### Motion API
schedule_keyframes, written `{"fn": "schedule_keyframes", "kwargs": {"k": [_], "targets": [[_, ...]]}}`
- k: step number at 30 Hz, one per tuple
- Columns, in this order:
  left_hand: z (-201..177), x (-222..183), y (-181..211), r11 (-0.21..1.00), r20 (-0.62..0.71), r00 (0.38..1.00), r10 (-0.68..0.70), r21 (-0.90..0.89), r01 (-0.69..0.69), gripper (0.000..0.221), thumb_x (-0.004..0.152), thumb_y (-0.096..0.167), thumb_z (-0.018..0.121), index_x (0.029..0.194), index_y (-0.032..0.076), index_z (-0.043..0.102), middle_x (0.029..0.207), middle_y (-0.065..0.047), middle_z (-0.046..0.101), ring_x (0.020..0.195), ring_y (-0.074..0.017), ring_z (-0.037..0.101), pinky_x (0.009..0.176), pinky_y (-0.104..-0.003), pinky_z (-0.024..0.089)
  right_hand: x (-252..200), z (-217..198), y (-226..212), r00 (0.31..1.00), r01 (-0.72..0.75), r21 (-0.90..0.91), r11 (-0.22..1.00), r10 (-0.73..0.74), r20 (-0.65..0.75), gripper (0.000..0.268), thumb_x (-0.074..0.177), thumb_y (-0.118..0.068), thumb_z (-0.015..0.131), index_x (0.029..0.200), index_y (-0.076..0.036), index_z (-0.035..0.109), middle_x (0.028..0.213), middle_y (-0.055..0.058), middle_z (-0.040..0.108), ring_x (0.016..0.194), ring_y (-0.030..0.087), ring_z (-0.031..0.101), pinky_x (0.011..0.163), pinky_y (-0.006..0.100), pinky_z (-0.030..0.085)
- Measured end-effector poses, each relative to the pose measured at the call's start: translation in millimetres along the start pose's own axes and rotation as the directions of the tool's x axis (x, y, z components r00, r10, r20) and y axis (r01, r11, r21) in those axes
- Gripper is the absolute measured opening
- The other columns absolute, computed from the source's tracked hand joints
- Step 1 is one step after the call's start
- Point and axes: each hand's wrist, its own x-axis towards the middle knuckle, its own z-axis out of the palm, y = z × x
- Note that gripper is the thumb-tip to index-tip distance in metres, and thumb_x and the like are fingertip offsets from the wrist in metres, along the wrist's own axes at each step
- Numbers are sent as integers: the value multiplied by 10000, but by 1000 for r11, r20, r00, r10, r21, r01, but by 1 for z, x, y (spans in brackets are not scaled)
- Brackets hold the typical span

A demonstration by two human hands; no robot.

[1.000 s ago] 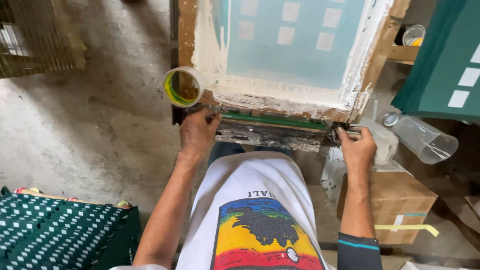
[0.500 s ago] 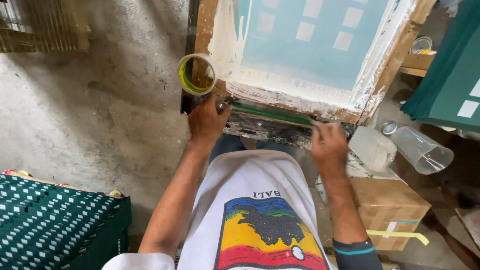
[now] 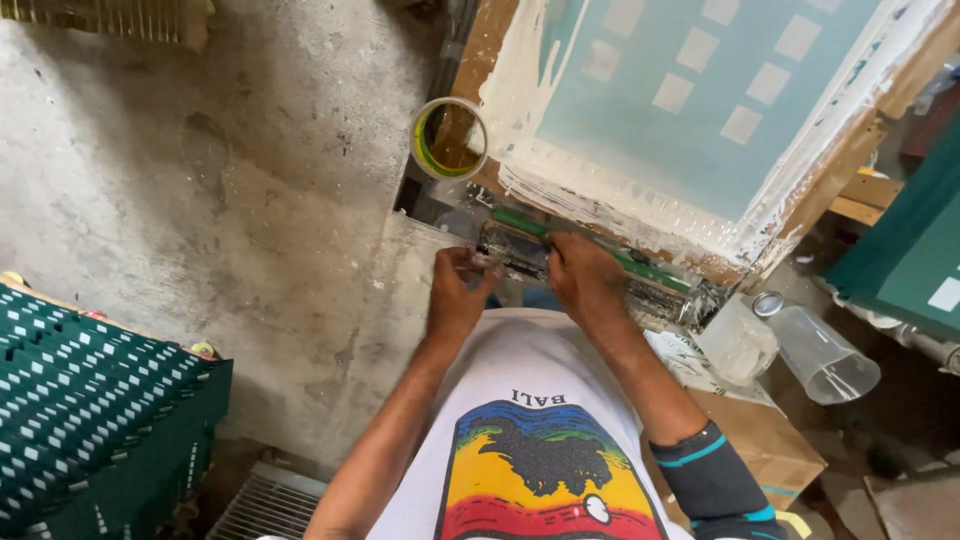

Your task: Cleaning a screen printing squeegee and preparing a frame with tape in a print shop.

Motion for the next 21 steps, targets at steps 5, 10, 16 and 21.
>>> {"fn": "schedule_keyframes", "kwargs": {"k": [5,10,16,21], "targets": [[23,0,-18,971,33,998,-62,-229,67,565,836,148,817,1256,-5,472,1013,-119,667,844,-195,669,724,-338,567,22,14,-22,998,69,54,996,-69,-6,261,954,-135,575,1149,-23,707,914,159,710,748,303,699,680,450,575],[19,-1,-12,974,58,995,-84,-205,94,499,855,105,829,1194,-16,484,1013,-130,699,874,-182,703,757,-310,578,37,25,-36,995,97,25,995,-98,19,186,986,-155,577,1023,-25,704,938,167,700,788,355,694,716,487,561],[37,4,-39,853,131,976,-173,-475,215,551,887,75,765,1278,-22,390,948,-127,665,811,-189,676,692,-296,589,15,14,-23,976,168,5,986,-166,-141,252,926,-156,579,1127,-70,705,916,138,687,794,357,683,668,486,550],[30,4,-32,878,147,979,-139,-440,191,568,907,94,752,1319,-21,379,941,-133,678,840,-184,697,715,-308,621,-15,-4,8,997,-82,-22,996,82,-17,232,994,-147,576,1194,-101,683,846,132,643,728,307,672,648,456,551]]}}
